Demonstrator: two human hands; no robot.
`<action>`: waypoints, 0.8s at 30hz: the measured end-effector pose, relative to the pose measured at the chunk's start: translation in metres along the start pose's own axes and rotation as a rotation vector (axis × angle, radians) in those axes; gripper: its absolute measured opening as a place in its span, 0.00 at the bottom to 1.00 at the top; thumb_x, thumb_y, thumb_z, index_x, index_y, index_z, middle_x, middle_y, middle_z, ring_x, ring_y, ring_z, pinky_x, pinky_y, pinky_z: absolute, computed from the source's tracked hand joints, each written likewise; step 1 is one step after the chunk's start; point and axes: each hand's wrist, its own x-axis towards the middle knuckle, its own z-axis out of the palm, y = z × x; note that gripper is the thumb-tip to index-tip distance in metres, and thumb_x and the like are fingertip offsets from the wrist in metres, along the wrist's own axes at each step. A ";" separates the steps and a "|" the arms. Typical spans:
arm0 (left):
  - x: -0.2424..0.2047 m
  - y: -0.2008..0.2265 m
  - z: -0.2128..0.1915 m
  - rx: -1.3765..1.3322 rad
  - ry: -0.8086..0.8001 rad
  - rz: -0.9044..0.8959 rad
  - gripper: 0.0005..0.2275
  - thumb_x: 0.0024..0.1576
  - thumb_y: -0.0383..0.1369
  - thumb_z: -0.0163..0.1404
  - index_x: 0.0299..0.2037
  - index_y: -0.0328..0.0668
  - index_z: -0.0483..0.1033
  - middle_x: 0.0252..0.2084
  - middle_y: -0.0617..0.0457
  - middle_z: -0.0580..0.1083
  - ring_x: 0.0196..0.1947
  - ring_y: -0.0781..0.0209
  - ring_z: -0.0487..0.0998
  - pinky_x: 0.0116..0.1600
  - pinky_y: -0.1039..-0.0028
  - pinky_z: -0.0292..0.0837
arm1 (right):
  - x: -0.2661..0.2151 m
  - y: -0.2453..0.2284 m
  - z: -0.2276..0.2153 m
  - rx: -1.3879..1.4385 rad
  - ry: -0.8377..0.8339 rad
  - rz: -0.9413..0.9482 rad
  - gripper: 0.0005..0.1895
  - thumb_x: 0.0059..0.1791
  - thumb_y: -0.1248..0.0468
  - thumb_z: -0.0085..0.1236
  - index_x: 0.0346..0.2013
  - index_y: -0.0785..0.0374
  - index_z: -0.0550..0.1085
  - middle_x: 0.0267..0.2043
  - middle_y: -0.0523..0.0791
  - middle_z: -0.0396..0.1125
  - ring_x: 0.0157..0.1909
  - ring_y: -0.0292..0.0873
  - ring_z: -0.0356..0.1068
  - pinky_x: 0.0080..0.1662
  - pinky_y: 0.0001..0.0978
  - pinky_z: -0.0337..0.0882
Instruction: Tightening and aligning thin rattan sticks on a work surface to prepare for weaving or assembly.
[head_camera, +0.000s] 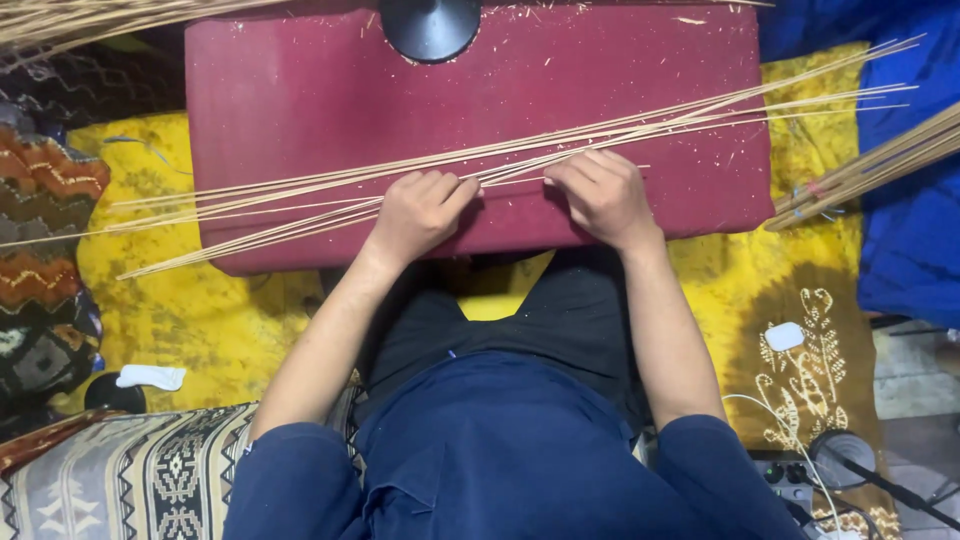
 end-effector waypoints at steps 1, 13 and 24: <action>0.002 0.000 0.000 0.000 0.001 -0.004 0.10 0.57 0.25 0.45 0.42 0.50 0.79 0.27 0.58 0.65 0.25 0.61 0.70 0.32 0.75 0.67 | 0.003 -0.001 -0.002 0.000 -0.003 -0.002 0.04 0.55 0.72 0.59 0.39 0.62 0.79 0.33 0.47 0.72 0.32 0.52 0.71 0.35 0.42 0.71; 0.001 0.003 0.004 -0.021 0.049 -0.066 0.08 0.60 0.26 0.48 0.40 0.52 0.80 0.25 0.59 0.65 0.24 0.63 0.70 0.32 0.77 0.68 | 0.004 -0.002 -0.004 -0.004 -0.022 0.004 0.01 0.51 0.67 0.64 0.35 0.61 0.79 0.32 0.46 0.71 0.33 0.51 0.71 0.35 0.42 0.71; -0.006 0.002 0.010 -0.033 0.059 -0.017 0.07 0.59 0.28 0.48 0.41 0.53 0.80 0.27 0.60 0.66 0.26 0.64 0.71 0.31 0.78 0.70 | 0.005 0.003 -0.004 0.141 -0.027 0.097 0.02 0.47 0.70 0.63 0.31 0.60 0.80 0.28 0.46 0.70 0.31 0.53 0.70 0.36 0.43 0.71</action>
